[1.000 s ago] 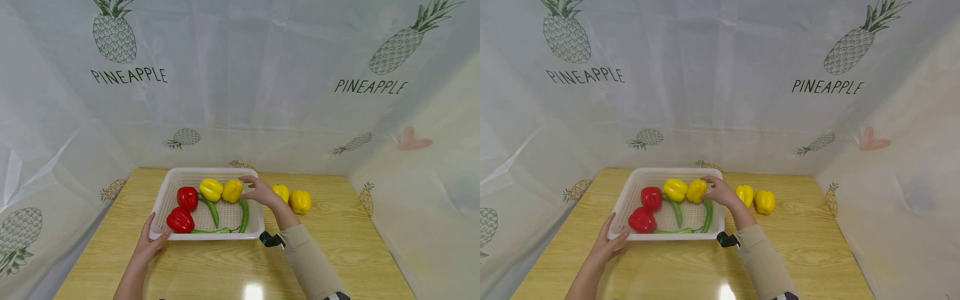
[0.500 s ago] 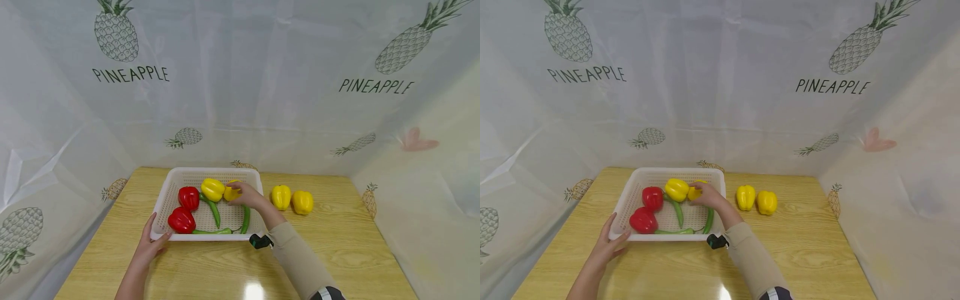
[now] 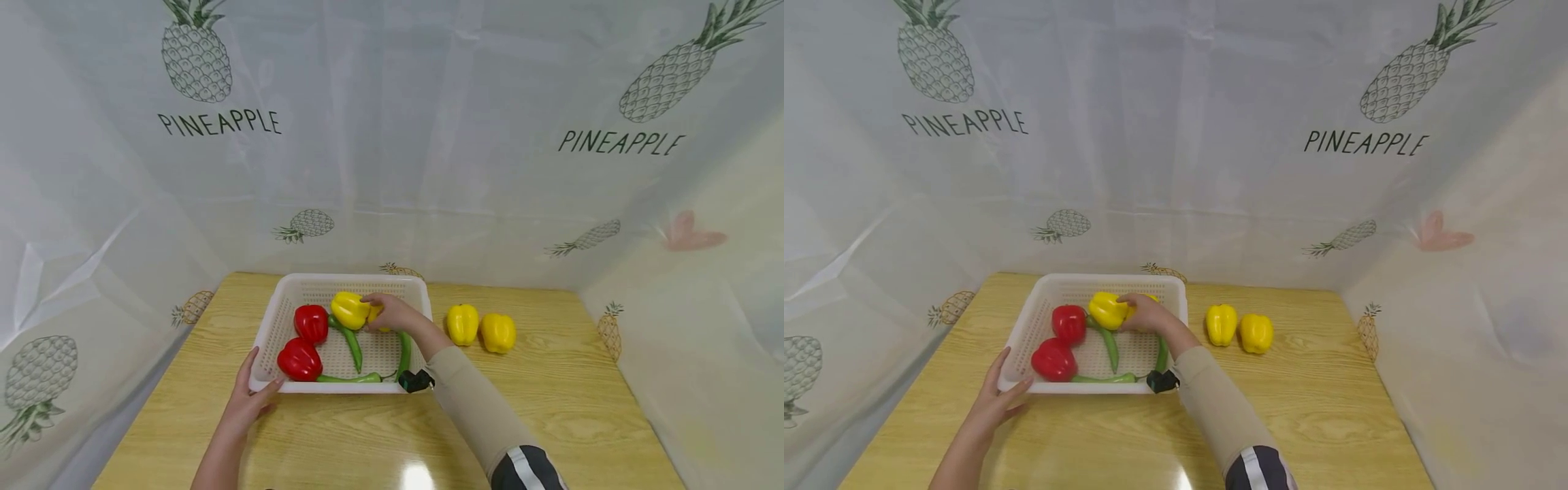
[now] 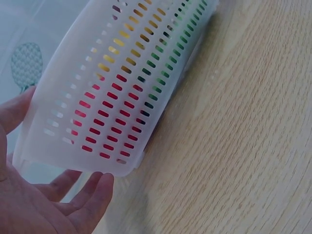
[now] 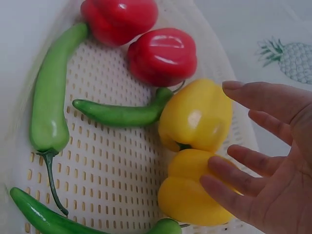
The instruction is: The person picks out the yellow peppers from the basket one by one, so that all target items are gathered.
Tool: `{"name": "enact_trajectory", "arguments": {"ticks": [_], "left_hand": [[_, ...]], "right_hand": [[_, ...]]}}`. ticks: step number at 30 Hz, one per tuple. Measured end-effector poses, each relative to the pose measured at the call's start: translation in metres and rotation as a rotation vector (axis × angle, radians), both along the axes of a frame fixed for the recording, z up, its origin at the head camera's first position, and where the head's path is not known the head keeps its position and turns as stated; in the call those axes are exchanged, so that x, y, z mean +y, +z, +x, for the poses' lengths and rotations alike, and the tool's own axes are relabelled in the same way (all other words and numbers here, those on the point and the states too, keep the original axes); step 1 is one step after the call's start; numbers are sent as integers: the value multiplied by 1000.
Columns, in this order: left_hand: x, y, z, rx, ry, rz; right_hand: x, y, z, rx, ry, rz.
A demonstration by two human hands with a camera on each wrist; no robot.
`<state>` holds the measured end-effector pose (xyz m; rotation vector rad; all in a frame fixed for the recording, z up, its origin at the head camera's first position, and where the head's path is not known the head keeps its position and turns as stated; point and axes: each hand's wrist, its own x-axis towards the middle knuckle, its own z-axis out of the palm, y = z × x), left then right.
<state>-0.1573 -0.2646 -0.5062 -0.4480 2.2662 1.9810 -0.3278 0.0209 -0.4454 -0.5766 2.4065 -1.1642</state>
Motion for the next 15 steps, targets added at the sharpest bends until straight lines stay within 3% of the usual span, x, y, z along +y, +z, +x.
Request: {"name": "enact_trajectory", "arguments": {"ticks": [6, 15], "left_hand": [[2, 2, 1, 7, 1, -3], [2, 1, 1, 1, 0, 4]], "right_hand": [[-4, -3, -7, -40, 19, 13], [-13, -10, -12, -226, 10, -86]]}}
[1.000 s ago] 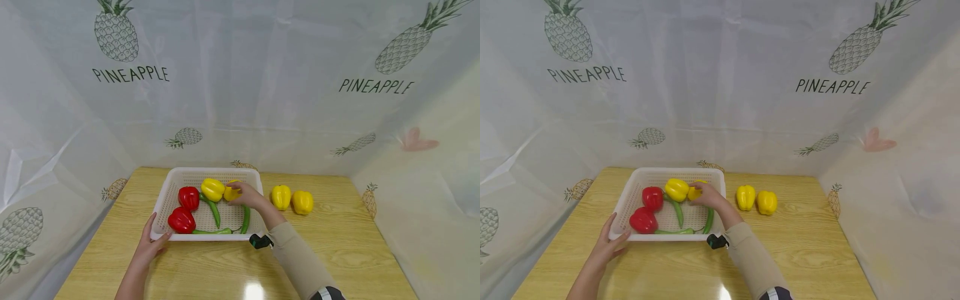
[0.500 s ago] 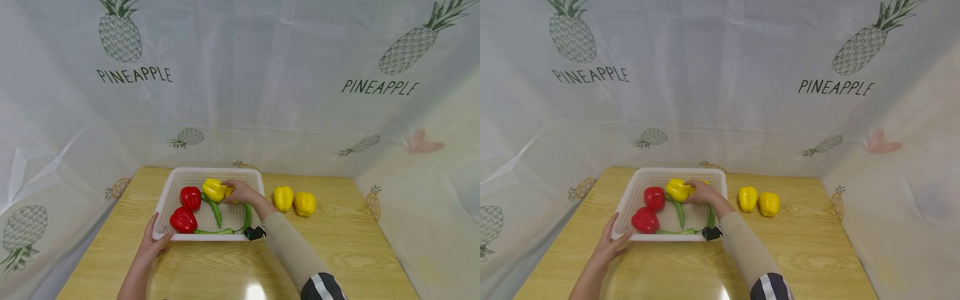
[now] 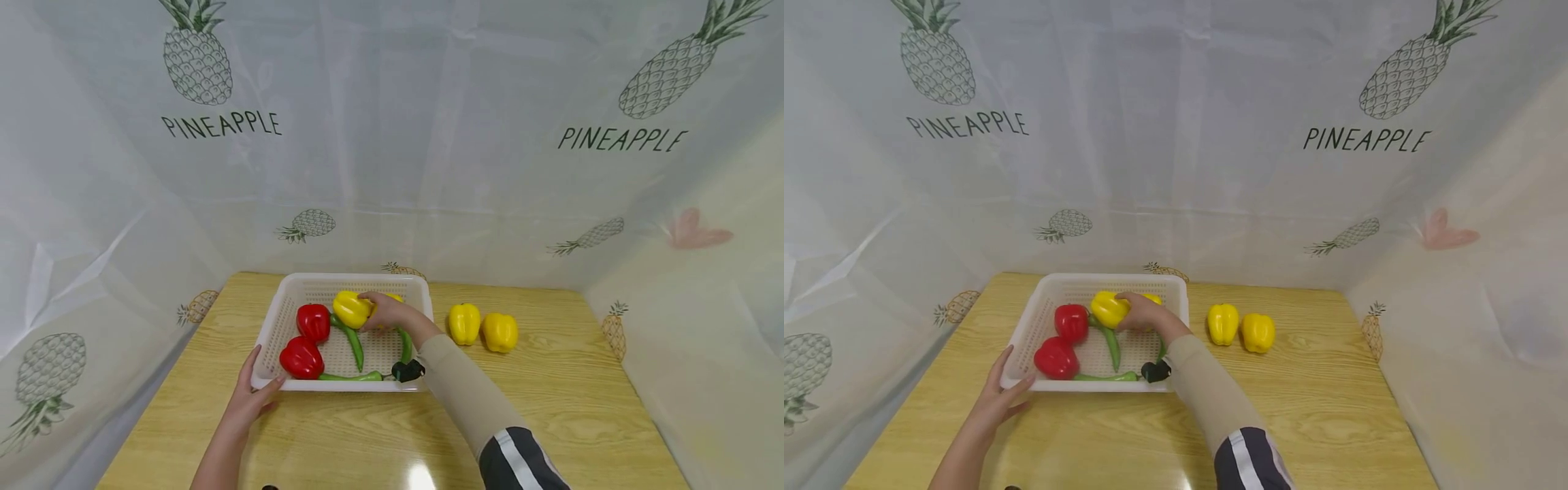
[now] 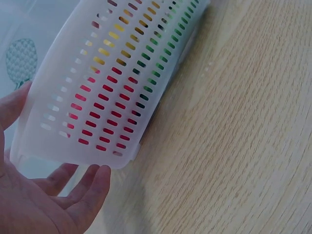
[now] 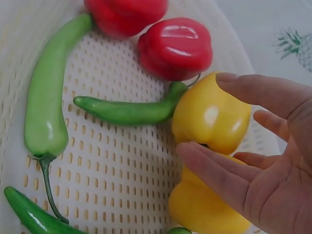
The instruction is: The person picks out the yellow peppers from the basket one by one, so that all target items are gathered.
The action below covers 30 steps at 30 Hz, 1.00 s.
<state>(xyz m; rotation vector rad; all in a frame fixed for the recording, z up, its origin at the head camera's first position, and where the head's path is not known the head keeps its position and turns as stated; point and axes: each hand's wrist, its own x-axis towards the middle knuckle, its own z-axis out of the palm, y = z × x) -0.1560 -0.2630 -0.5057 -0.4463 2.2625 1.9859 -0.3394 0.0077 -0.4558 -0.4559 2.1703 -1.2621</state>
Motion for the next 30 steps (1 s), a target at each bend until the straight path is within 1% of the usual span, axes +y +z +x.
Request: {"name": "enact_trajectory", "arguments": {"ticks": [4, 8, 12, 18, 25, 30], "left_hand": [[-1, -1, -2, 1, -7, 1], [-1, -2, -2, -4, -8, -9], [-2, -2, -2, -11, -8, -15], [-1, 1, 0, -6, -7, -19], [0, 2, 1, -6, -6, -17], [3, 4, 2, -4, 0, -17]], "right_hand": [[-3, -4, -3, -53, -12, -24], [-7, -7, -7, -86, -16, -17], [-8, -8, -9, -111, -7, 4], [-9, -9, -12, -152, 7, -28], [-7, -7, -15, -170, 10, -57], [-6, -10, -15, -167, 42, -51]]}}
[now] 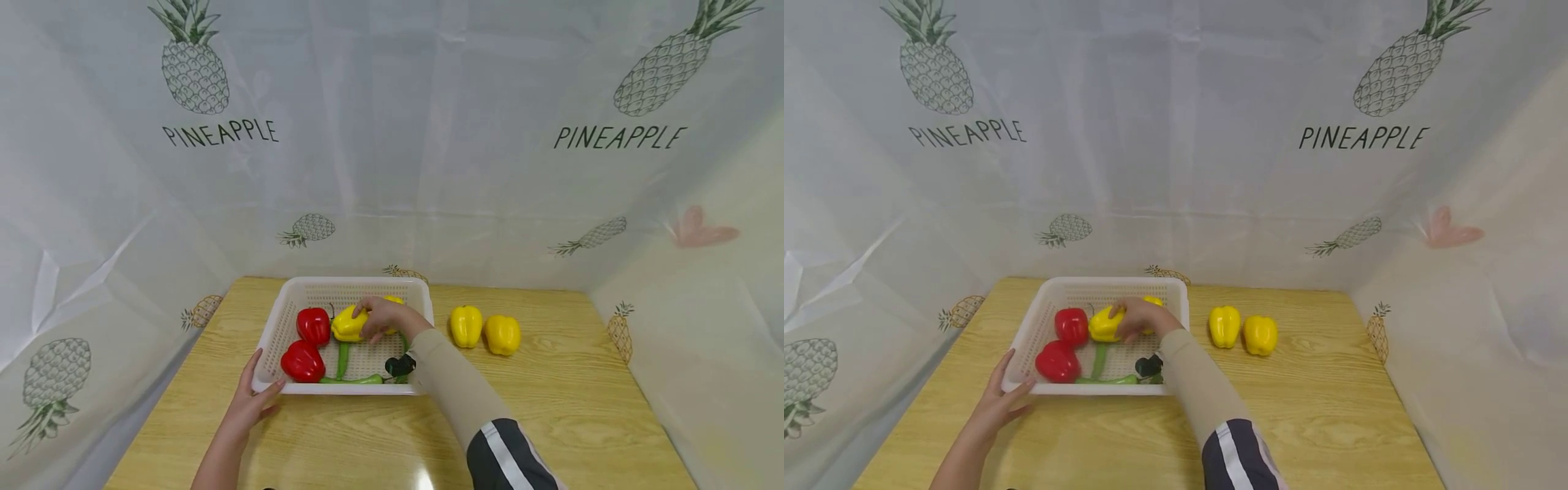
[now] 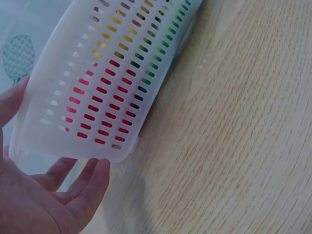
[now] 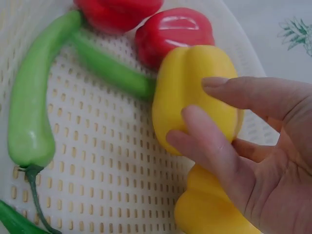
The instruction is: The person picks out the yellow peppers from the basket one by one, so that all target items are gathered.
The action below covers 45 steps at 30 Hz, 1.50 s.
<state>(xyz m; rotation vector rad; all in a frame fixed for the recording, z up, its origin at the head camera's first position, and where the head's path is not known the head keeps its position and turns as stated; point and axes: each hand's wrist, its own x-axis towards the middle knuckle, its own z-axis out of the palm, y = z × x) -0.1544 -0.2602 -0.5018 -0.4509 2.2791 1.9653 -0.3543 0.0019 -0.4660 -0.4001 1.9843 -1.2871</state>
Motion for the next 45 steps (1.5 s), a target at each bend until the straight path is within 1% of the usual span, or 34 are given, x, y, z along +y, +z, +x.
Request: {"name": "enact_trajectory", "arguments": {"ticks": [2, 5, 11, 20, 23, 32, 41, 45], "left_hand": [[0, 0, 0, 2, -3, 4], [0, -2, 0, 3, -8, 10], [-2, -4, 0, 13, -9, 20], [-5, -6, -1, 6, -11, 23], [-6, -7, -2, 2, -11, 24], [-6, -5, -2, 7, -16, 21], [-6, -6, -1, 2, -18, 24], [-6, -7, -1, 13, -18, 31]], "right_hand": [[0, -1, 1, 9, 17, 16], [-1, -2, 4, 17, 16, 37], [-1, -1, 7, -13, 6, 44], [-2, 1, 10, -4, 74, 72], [-2, 1, 12, -1, 85, 82], [-4, 1, 15, 13, 87, 108], [-7, 1, 17, 8, 58, 137], [-8, 1, 17, 6, 75, 127]]}}
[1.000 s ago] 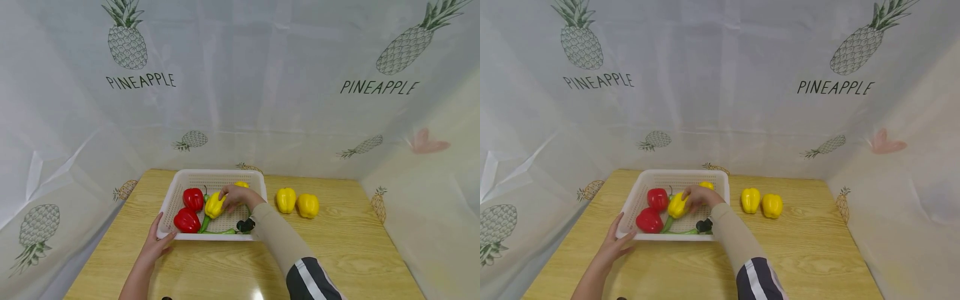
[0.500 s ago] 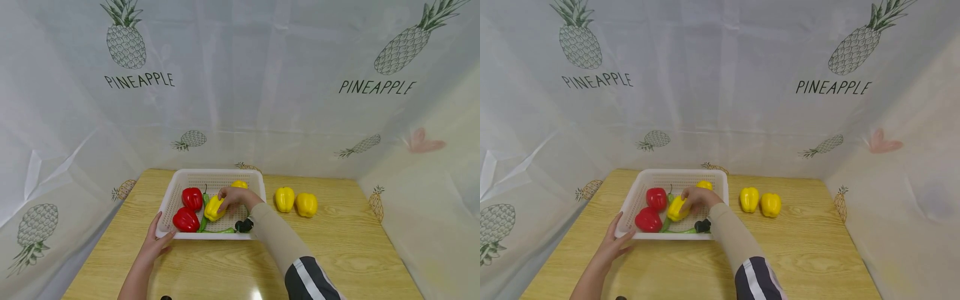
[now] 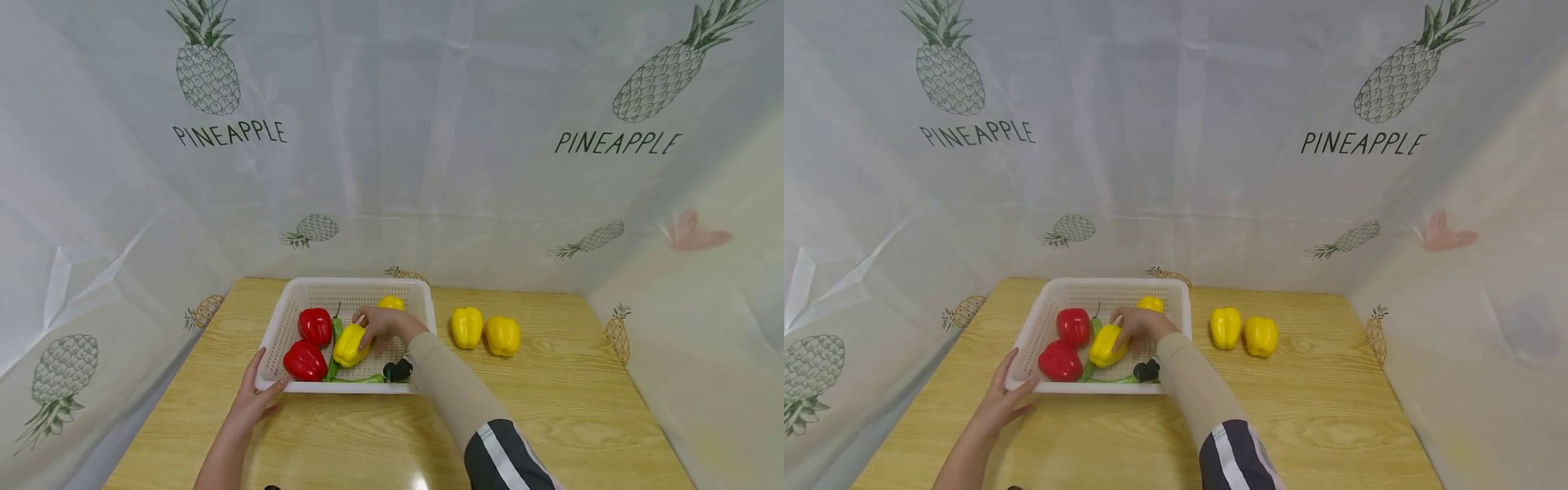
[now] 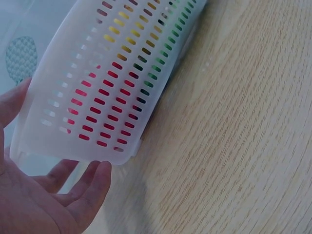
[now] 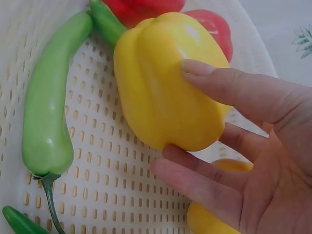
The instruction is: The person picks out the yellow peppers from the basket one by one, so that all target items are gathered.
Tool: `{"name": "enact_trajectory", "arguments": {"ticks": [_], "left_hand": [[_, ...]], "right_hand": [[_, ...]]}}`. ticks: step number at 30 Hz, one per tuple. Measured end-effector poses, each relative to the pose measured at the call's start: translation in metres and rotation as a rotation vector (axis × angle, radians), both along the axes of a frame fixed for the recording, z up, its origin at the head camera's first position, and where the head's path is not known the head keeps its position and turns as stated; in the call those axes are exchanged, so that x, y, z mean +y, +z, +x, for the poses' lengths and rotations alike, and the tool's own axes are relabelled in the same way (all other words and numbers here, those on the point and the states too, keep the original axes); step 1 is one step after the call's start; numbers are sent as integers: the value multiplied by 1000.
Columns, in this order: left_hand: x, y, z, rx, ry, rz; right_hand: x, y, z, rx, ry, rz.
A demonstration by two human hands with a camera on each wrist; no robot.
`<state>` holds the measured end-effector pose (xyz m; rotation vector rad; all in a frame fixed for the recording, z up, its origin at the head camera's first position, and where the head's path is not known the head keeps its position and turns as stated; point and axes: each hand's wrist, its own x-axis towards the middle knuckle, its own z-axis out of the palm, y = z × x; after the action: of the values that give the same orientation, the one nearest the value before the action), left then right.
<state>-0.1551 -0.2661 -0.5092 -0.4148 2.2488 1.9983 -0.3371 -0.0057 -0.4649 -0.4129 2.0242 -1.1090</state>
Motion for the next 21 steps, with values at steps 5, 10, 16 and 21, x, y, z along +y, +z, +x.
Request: {"name": "enact_trajectory", "arguments": {"ticks": [5, 10, 16, 21], "left_hand": [[4, 2, -1, 2, -5, -11], [6, 5, 1, 6, -2, -13], [4, 6, 2, 8, 4, -15], [4, 4, 0, 10, 0, -12]], "right_hand": [[4, -2, -2, 9, 61, 29], [8, -4, -3, -4, 98, 47], [15, 0, -3, -42, 145, 32], [22, 1, -3, -65, 180, 17]]}}
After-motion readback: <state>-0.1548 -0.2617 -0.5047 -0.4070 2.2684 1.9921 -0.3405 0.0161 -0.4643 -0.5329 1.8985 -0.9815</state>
